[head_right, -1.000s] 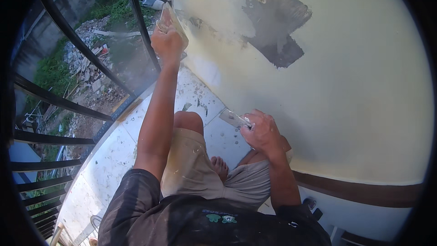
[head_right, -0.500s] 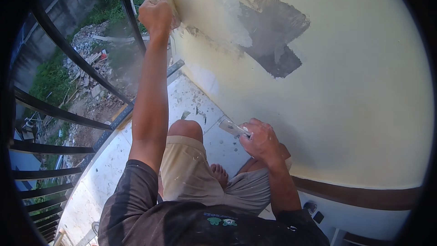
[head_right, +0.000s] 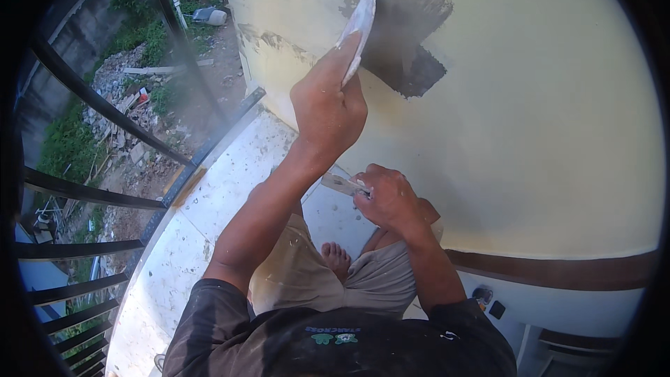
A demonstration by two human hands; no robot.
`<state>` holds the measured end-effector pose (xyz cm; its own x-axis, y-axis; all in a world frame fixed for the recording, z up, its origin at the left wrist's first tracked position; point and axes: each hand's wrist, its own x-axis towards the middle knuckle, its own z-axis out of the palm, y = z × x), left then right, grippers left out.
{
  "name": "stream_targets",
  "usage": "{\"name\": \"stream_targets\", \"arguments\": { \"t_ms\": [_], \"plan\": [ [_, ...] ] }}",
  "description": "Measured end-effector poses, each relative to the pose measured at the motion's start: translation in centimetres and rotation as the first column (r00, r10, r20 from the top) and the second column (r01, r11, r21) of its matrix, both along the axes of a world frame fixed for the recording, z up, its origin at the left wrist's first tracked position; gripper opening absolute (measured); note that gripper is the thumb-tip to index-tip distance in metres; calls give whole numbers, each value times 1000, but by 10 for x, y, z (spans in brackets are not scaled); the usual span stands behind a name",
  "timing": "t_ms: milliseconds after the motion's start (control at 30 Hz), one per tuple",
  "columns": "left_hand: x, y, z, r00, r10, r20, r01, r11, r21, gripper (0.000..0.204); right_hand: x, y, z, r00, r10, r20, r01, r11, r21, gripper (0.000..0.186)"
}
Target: The person applies putty or plaster to a wall using a putty knife and a hawk to smooth out imperfections.
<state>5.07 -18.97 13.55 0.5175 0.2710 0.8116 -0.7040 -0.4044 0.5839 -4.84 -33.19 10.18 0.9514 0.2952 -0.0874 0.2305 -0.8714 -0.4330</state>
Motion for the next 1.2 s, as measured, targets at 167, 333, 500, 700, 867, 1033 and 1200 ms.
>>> {"name": "stream_targets", "arguments": {
  "t_ms": [167, 333, 500, 700, 867, 1033, 1200],
  "plan": [
    [-44, -16, -12, 965, -232, -119, 232, 973, -18, 40, 2, 2, -17, 997, -48, 62, 43, 996, 77, 30],
    [-44, 71, -6, 773, -544, -328, 407, 820, -402, 25, -12, 18, 5, 998, 6, 62, -8, 999, 32, 26],
    [-34, 148, -1, 532, -818, -218, 305, 426, -852, 24, -15, 32, 15, 999, 39, 23, -41, 994, 102, 22],
    [-24, 158, 45, 253, -959, -131, 175, 178, -968, 31, 19, 52, -2, 995, -43, -92, 44, 999, 19, 19],
    [-60, 124, 114, 134, -985, -112, -35, 108, -994, 48, 18, 45, 50, 989, 49, -141, -24, 985, 173, 20],
    [-81, 144, 278, 357, -932, -65, -73, 42, -996, 54, 11, 72, 136, 965, 167, -201, -112, 958, 263, 21],
    [-85, 249, 430, 788, -593, -165, 67, 349, -935, 56, 42, 97, 225, 921, 205, -332, -116, 957, 267, 22]
  ]
}}
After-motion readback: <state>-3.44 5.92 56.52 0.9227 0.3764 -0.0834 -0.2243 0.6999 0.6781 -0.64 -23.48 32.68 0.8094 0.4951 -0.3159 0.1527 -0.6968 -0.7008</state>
